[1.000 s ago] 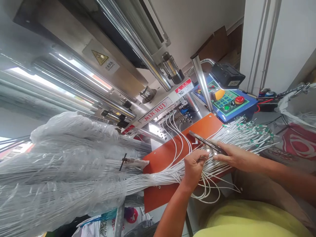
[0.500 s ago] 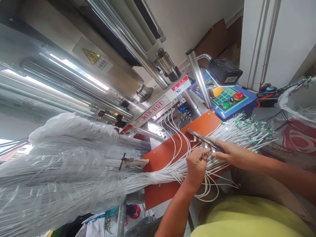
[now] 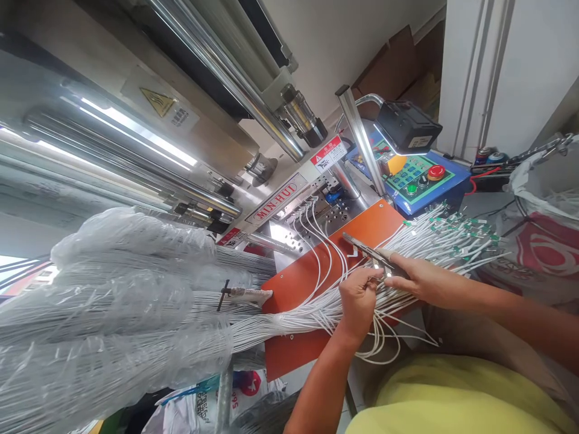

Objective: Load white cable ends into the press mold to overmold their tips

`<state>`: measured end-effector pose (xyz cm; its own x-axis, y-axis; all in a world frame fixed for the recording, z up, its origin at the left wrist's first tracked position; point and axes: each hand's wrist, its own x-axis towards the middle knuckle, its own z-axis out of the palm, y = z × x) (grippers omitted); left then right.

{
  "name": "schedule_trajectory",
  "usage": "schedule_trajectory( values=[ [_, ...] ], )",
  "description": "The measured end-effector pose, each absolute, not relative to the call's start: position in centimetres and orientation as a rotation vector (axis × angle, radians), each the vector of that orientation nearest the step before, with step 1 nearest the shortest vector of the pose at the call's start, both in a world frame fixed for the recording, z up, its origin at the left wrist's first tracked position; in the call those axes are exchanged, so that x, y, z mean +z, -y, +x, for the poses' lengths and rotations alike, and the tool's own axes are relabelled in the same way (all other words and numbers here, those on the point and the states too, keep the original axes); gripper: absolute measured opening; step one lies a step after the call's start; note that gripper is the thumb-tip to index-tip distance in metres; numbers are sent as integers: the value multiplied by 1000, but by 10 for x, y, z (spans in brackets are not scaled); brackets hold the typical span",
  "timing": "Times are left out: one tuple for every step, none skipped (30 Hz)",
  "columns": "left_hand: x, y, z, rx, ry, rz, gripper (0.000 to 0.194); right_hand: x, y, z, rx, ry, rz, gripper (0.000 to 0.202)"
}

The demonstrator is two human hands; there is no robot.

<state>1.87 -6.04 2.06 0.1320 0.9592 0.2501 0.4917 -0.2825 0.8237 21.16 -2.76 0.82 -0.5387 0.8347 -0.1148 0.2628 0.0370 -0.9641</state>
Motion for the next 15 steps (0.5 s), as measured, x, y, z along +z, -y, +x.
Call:
schedule_trajectory(
  values=[
    [21, 60, 19, 1066, -1386, 1836, 35, 9, 28, 211, 1514, 1826, -1108, 52],
    [21, 59, 19, 1062, -1377, 1832, 36, 9, 28, 211, 1506, 1824, -1103, 53],
    [22, 58, 19, 1057, -1367, 1832, 36, 10, 27, 212, 1504, 1825, -1096, 53],
    [24, 58, 18, 1054, -1357, 1830, 37, 11, 27, 212, 1509, 1833, -1086, 53],
    [25, 57, 18, 1051, -1346, 1821, 37, 12, 27, 213, 1520, 1846, -1075, 52],
    [27, 57, 17, 1046, -1335, 1804, 36, 12, 26, 214, 1534, 1861, -1061, 51],
    [28, 56, 16, 1042, -1326, 1781, 34, 13, 26, 216, 1552, 1877, -1044, 50],
    [29, 56, 16, 1038, -1318, 1758, 32, 14, 25, 216, 1566, 1891, -1029, 49],
    [29, 55, 15, 1036, -1315, 1737, 31, 14, 24, 217, 1569, 1899, -1021, 48],
    [29, 55, 15, 1036, -1311, 1725, 31, 14, 24, 218, 1566, 1905, -1015, 47],
    [29, 55, 14, 1037, -1305, 1721, 32, 14, 24, 218, 1564, 1911, -1008, 46],
    [28, 55, 14, 1040, -1299, 1725, 33, 14, 23, 218, 1566, 1915, -1000, 46],
    [27, 55, 13, 1043, -1291, 1733, 35, 13, 23, 218, 1569, 1916, -994, 46],
    [26, 55, 13, 1046, -1284, 1740, 36, 13, 23, 218, 1573, 1914, -989, 46],
    [25, 54, 13, 1047, -1280, 1740, 37, 13, 23, 217, 1576, 1913, -985, 47]
  ],
)
